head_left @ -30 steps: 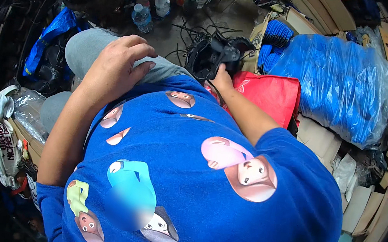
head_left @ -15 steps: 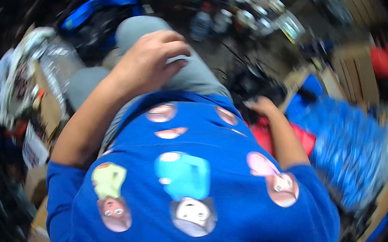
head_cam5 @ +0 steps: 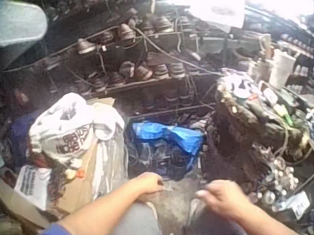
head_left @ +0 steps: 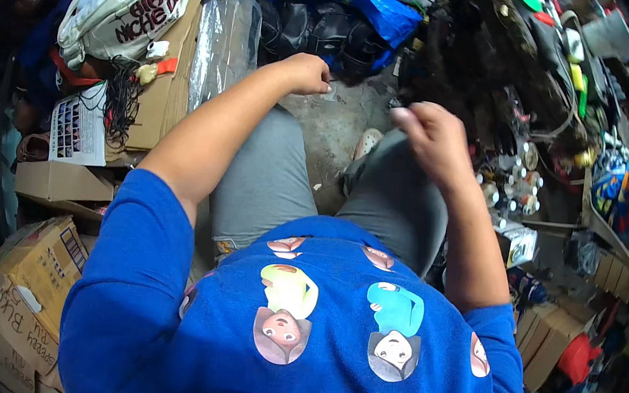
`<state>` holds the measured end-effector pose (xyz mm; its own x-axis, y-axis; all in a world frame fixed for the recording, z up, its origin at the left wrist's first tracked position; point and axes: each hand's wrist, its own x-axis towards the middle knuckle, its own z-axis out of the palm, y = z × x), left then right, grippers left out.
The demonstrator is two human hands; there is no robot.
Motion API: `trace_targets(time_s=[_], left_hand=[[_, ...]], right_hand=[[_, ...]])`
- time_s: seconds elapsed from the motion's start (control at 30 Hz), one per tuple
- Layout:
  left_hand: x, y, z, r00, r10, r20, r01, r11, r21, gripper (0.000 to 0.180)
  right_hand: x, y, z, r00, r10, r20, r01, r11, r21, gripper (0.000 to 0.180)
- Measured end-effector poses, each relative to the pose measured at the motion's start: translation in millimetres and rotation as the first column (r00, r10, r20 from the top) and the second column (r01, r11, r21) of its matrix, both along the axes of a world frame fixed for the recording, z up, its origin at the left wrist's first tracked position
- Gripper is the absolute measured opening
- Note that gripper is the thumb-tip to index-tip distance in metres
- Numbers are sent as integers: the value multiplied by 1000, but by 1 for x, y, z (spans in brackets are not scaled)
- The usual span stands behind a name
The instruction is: Lacing a black leather shoe while holding it in the lap and trimming the laces with scissors.
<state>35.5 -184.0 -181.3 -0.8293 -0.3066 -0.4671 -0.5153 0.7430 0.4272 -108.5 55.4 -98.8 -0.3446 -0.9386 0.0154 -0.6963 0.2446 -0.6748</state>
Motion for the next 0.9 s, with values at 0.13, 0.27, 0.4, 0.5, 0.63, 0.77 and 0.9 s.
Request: trace_targets(time_s=[0.13, 0.27, 0.4, 0.5, 0.63, 0.77, 0.9], left_hand=[[-20, -78, -48, 967, 160, 198, -119, 972, -204, 37], [-25, -147, -96, 748, 663, 25, -640, 731, -236, 50], [-27, -199, -138, 203, 978, -44, -976, 206, 75, 57], [-29, -206, -166, -2, 998, 68, -988, -12, 156, 57], [-25, -199, -170, 164, 986, 36, -984, 166, -61, 55], [-34, -184, -140, 379, 924, 58, -909, 383, -162, 42], [-45, -156, -89, 691, 722, 37, -676, 663, -323, 43]], right_hand=[[14, -64, -37, 952, 301, 48, -305, 937, 168, 22], [4, -78, -69, 913, 408, 12, -385, 852, 354, 21], [-8, -89, -75, 921, 304, 243, -382, 828, 410, 22], [-10, -97, -71, 914, 329, 236, -404, 772, 491, 24], [-10, -106, -70, 896, 354, 267, -442, 756, 482, 27], [-12, -110, -76, 904, 324, 278, -425, 752, 504, 27], [-16, -118, -81, 956, 104, 273, -181, 944, 276, 28]])
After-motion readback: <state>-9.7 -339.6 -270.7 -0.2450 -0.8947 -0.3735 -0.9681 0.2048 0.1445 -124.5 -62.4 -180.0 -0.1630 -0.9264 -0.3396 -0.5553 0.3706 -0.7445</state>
